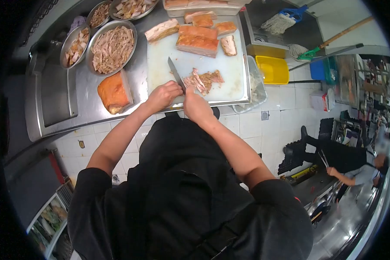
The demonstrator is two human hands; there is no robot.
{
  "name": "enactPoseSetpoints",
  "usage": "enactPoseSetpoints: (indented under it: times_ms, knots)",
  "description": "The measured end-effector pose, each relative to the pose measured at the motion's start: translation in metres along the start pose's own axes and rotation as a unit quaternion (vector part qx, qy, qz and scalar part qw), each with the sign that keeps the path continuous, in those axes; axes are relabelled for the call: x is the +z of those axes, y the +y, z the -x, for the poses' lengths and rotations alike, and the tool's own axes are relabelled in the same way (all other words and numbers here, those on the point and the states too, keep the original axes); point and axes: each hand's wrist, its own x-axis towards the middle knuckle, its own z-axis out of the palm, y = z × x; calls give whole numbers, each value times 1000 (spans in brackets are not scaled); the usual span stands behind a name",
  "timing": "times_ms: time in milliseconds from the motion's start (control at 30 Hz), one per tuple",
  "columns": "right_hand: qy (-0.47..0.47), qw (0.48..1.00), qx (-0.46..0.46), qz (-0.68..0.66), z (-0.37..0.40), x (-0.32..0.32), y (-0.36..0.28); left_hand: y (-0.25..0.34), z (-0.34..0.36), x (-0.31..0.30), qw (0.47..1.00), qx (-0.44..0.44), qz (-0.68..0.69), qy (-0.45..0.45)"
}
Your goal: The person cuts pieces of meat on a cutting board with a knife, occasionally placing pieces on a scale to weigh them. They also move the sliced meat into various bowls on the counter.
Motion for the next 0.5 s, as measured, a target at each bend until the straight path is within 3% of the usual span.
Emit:
enactPoseSetpoints:
  times_ms: [67, 133, 167, 200, 267, 300, 333, 400, 433, 500]
  knots:
    - [41, 998, -35, -29, -12, 9, 14, 4, 4, -3, 1000, 6, 8, -8]
    - [209, 953, -218, -9, -16, -8, 8, 0, 3, -7, 1000, 18, 8, -4]
    - [106, 990, -97, 4, -2, -28, 4, -8, 7, 1, 999, -12, 20, -27]
    - [112, 989, -97, 6, 13, -41, 4, 0, 4, -2, 999, -6, 19, -26]
    - [108, 991, -37, 74, 35, -63, 14, 19, -5, -13, 994, -65, -51, 78]
    - [111, 990, -40, 75, 43, -69, 25, 19, 0, -11, 990, -127, -48, 33]
    - [115, 986, -34, 117, 50, -74, 41, 24, -2, -10, 990, -124, -52, 36]
    - [127, 978, -33, 162, 57, -80, 70, 33, -12, -3, 959, -235, -147, 51]
    - [140, 971, -8, 191, 60, -78, 86, 32, -14, 4, 949, -268, -164, 16]
    - [155, 959, 34, 235, 58, -66, 113, 31, -19, 25, 945, -269, -187, 8]
